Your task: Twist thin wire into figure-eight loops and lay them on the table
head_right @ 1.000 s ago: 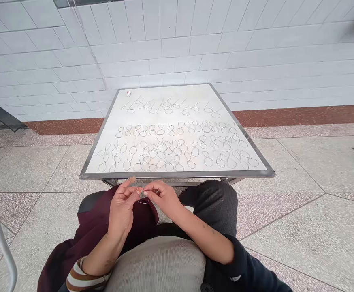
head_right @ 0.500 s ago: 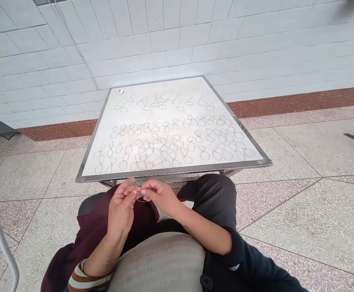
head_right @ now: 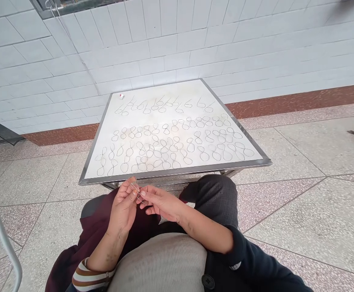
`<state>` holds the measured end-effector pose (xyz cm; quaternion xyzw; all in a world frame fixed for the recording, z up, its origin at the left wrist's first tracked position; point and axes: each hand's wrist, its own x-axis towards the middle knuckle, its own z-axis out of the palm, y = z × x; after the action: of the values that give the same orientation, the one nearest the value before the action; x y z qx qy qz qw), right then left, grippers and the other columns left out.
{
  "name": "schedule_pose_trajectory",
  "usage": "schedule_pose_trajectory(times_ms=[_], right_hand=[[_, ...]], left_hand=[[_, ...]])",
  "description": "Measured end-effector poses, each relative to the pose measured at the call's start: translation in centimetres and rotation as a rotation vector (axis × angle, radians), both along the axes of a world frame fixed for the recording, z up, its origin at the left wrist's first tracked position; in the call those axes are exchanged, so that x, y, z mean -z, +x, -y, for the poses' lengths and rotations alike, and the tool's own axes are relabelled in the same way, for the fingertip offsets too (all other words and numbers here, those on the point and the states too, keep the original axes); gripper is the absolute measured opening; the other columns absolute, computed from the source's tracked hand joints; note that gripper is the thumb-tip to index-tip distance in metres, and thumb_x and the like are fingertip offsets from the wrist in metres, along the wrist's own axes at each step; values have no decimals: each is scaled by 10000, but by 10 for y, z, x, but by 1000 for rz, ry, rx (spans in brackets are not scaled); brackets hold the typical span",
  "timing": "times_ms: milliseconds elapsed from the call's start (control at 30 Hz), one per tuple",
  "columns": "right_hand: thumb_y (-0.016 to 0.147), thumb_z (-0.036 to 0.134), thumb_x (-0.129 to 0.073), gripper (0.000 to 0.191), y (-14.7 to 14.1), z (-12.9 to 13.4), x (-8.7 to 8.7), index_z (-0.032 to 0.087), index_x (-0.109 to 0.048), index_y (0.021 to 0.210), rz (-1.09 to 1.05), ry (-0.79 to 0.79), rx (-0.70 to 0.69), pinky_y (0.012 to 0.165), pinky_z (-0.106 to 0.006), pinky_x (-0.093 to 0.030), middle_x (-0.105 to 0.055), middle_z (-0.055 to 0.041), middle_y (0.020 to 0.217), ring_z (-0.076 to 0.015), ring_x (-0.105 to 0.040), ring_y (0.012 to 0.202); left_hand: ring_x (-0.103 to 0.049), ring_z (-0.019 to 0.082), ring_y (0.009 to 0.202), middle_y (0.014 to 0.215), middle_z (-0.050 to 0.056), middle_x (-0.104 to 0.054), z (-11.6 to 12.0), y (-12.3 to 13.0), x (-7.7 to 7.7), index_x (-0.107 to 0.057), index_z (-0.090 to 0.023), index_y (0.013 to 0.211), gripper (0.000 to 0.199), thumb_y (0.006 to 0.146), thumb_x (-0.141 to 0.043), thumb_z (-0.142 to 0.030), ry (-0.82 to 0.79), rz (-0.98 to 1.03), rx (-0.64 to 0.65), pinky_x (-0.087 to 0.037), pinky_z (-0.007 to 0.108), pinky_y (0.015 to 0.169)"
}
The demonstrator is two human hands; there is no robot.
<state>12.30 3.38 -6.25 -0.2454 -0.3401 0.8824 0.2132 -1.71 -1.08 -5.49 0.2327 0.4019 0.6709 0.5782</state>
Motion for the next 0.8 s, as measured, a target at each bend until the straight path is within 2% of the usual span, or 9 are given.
schedule_pose_trajectory(times_ms=[133, 267, 400, 500, 600, 800], right_hand=[[763, 326, -792, 247, -2, 2, -5, 176, -638, 885, -91, -88, 20, 547, -167, -322, -477, 34, 752, -57, -414, 643], [751, 298, -800, 249, -5, 5, -6, 188, -640, 907, -84, -47, 107, 503, -173, -258, -441, 42, 722, -59, -370, 620], [761, 330, -778, 272, -8, 5, 0, 199, -619, 939, -44, 110, 215, 485, -192, -240, -483, 43, 762, -48, -364, 575], [767, 341, -759, 292, -10, 1, 8, 212, -591, 968, 24, 278, 294, 476, -204, -282, -504, 51, 768, -46, -387, 534], [783, 369, -728, 319, -12, -3, 16, 228, -559, 1014, 134, 402, 350, 469, -216, -330, -522, 54, 771, -52, -417, 508], [780, 429, -707, 370, -13, -4, 24, 242, -544, 1055, 269, 531, 381, 468, -237, -418, -563, 34, 835, -69, -471, 505]], left_hand=[[-579, 106, 789, 777, -12, -636, 0, 0, 1, -677, -214, 1119, 424, 714, -798, -197, 31, 26, 41, -456, 223, 792], [-609, 152, 962, 867, 22, -698, 1, 3, 0, -662, -223, 1162, 457, 724, -792, -209, 11, 13, 24, -434, 289, 932], [-617, 157, 1000, 1031, 42, -701, 3, 5, -2, -642, -235, 1175, 447, 748, -772, -207, -31, -58, -50, -414, 322, 978], [-618, 140, 937, 936, 14, -683, 6, 4, -2, -642, -233, 1162, 416, 762, -757, -208, -44, -87, -103, -428, 318, 959], [-617, 141, 899, 925, 16, -673, 9, 2, -2, -630, -234, 1181, 414, 781, -735, -220, -31, -102, -79, -453, 323, 922], [-617, 127, 860, 890, 14, -669, 6, 3, 3, -658, -208, 1118, 393, 743, -773, -225, -87, -128, -157, -472, 299, 886]])
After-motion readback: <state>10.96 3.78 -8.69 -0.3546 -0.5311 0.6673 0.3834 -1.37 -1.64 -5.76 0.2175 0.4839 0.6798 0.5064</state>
